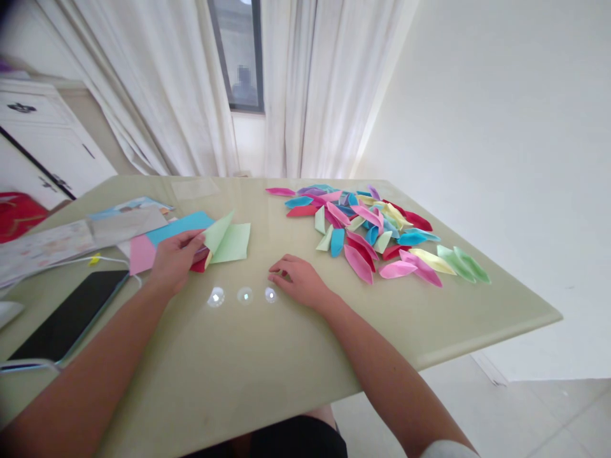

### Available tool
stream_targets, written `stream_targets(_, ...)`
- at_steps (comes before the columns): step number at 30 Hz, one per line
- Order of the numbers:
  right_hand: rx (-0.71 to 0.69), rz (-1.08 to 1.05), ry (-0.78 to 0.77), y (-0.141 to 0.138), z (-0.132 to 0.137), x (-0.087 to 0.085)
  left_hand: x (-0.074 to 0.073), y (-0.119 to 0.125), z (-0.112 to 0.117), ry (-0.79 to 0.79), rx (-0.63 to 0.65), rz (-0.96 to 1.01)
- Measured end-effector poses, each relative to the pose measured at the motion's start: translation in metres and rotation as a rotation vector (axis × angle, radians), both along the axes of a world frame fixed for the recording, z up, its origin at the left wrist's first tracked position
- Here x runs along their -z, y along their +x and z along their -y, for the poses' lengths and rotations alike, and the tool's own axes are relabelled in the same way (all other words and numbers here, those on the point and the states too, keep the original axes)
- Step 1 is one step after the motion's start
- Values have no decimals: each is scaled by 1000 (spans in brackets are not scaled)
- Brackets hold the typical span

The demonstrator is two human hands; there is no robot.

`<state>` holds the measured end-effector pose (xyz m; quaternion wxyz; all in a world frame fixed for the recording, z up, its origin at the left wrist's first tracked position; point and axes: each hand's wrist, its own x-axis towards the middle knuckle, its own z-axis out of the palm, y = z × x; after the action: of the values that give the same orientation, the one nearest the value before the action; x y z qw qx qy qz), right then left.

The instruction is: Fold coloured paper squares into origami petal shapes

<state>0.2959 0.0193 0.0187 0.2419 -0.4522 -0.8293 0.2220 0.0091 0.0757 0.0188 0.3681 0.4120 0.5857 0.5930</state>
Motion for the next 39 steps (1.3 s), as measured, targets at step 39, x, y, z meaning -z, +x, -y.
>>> stream_targets(39,-3,-15,-19,-1,1,-4,-1,0,12,36,5,111)
